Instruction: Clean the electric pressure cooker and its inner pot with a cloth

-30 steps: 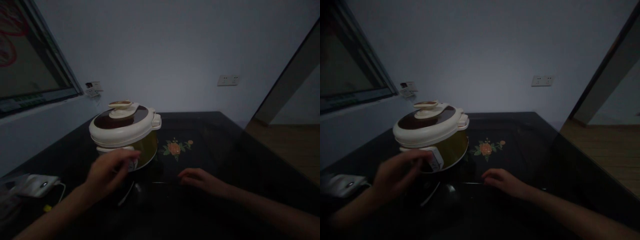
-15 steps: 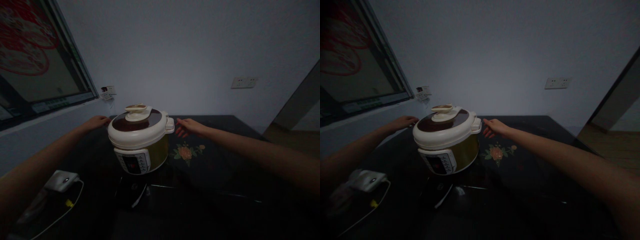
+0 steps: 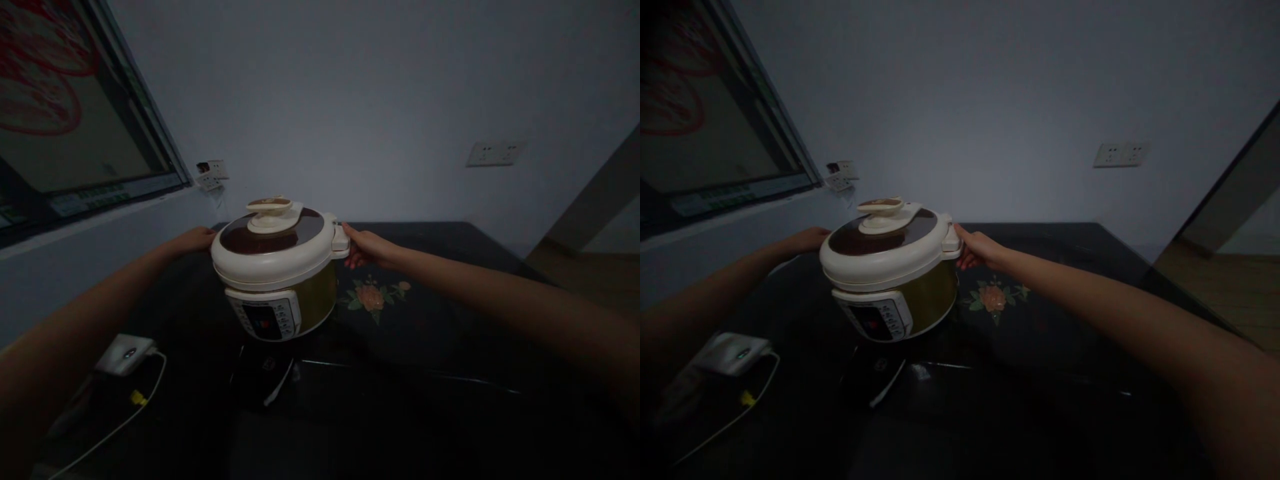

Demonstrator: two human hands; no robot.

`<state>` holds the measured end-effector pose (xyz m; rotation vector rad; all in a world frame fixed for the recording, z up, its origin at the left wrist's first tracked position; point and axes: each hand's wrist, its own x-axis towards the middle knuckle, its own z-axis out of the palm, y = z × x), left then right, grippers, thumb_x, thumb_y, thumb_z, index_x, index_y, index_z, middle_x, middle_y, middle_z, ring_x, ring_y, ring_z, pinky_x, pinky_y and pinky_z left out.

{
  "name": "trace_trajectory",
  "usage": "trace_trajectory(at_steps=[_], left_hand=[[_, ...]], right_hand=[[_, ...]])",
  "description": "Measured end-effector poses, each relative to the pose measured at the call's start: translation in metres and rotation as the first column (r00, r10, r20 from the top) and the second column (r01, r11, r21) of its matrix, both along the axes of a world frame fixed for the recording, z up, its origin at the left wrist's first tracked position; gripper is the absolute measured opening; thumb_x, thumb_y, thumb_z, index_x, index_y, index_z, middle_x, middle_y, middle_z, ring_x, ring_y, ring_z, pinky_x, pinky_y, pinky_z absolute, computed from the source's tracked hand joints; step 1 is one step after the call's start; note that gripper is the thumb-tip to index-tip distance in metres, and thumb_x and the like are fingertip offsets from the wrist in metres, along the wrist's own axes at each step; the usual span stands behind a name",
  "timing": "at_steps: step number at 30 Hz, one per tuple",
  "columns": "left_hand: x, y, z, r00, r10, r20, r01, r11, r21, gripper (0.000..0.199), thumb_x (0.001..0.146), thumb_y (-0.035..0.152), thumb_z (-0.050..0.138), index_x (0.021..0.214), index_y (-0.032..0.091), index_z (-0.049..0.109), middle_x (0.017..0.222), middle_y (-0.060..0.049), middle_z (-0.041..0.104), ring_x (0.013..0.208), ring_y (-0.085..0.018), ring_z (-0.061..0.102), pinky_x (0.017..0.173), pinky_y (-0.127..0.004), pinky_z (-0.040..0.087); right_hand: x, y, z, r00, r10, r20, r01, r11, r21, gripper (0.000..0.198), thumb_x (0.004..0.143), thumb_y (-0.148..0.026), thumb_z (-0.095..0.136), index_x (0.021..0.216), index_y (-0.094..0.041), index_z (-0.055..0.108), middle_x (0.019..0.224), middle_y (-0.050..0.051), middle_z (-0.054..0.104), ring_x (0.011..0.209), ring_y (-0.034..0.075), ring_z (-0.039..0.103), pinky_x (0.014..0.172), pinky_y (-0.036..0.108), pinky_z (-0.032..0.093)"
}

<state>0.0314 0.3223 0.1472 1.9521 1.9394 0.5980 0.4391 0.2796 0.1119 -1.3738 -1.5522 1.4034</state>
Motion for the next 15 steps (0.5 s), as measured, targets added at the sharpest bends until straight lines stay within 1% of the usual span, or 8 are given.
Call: trace_trajectory(at_steps=[2,3,7,9,12,15], left_hand=[[0.0011,0.0017,0.0013,1.0,0.007,-0.022,-0.009,0.995,-0.094,0.036,0.092,0.041,0.062,0.117,0.014,0.062,0.116,-0.006,0.064,0.101,-0.027,0.064,0.085,-0.042,0.056],[0.0019,0.0025,0.0019,0.999,0.013,-0.029,-0.016,0.993,-0.114,0.037,0.092,0.041,0.062,0.117,0.014,0.062,0.117,-0.006,0.063,0.103,-0.027,0.063,0.086,-0.043,0.055],[0.0068,0.0028,0.0012,0.998,0.05,-0.035,-0.054,0.99,-0.134,0.038,0.092,0.041,0.062,0.118,0.014,0.062,0.12,-0.006,0.062,0.106,-0.029,0.062,0.088,-0.045,0.054],[0.009,0.001,-0.0006,0.998,0.06,-0.024,-0.063,0.989,-0.13,0.038,0.092,0.041,0.062,0.118,0.014,0.062,0.12,-0.006,0.062,0.106,-0.03,0.062,0.088,-0.045,0.054],[0.01,-0.0018,-0.0036,0.997,0.077,-0.011,-0.078,0.99,-0.114,0.038,0.092,0.041,0.061,0.119,0.014,0.061,0.121,-0.006,0.062,0.106,-0.029,0.063,0.088,-0.045,0.054],[0.0084,-0.0016,-0.006,0.995,0.101,-0.016,-0.102,0.991,-0.09,0.038,0.092,0.041,0.061,0.119,0.014,0.061,0.121,-0.007,0.062,0.106,-0.029,0.063,0.088,-0.045,0.054]], right_hand=[[-0.0022,0.001,-0.0012,1.0,-0.002,-0.003,0.002,1.0,0.003,0.067,0.1,-0.06,0.028,0.064,-0.013,0.058,0.057,0.01,0.063,0.043,0.009,0.056,0.04,0.017,0.038],[-0.0029,0.0018,-0.0022,1.0,-0.006,-0.006,0.006,1.0,0.009,0.066,0.1,-0.06,0.029,0.063,-0.013,0.058,0.055,0.009,0.062,0.042,0.008,0.054,0.039,0.017,0.036],[-0.0041,0.0044,-0.0049,0.999,-0.037,-0.021,0.038,0.999,0.036,0.062,0.1,-0.057,0.036,0.057,-0.015,0.052,0.044,0.004,0.052,0.036,0.006,0.04,0.035,0.017,0.025],[-0.0051,0.0041,-0.0043,0.998,-0.061,-0.025,0.062,0.997,0.04,0.061,0.101,-0.054,0.037,0.054,-0.016,0.049,0.041,0.003,0.048,0.034,0.005,0.035,0.035,0.017,0.021],[-0.0077,0.0013,-0.0015,0.995,-0.1,-0.026,0.101,0.994,0.037,0.059,0.101,-0.05,0.038,0.054,-0.017,0.049,0.04,0.002,0.046,0.035,0.006,0.035,0.035,0.017,0.023],[-0.0106,-0.0017,0.0011,0.991,-0.127,-0.036,0.128,0.992,0.026,0.055,0.101,-0.048,0.04,0.057,-0.016,0.051,0.044,0.003,0.05,0.038,0.006,0.04,0.036,0.017,0.028]])
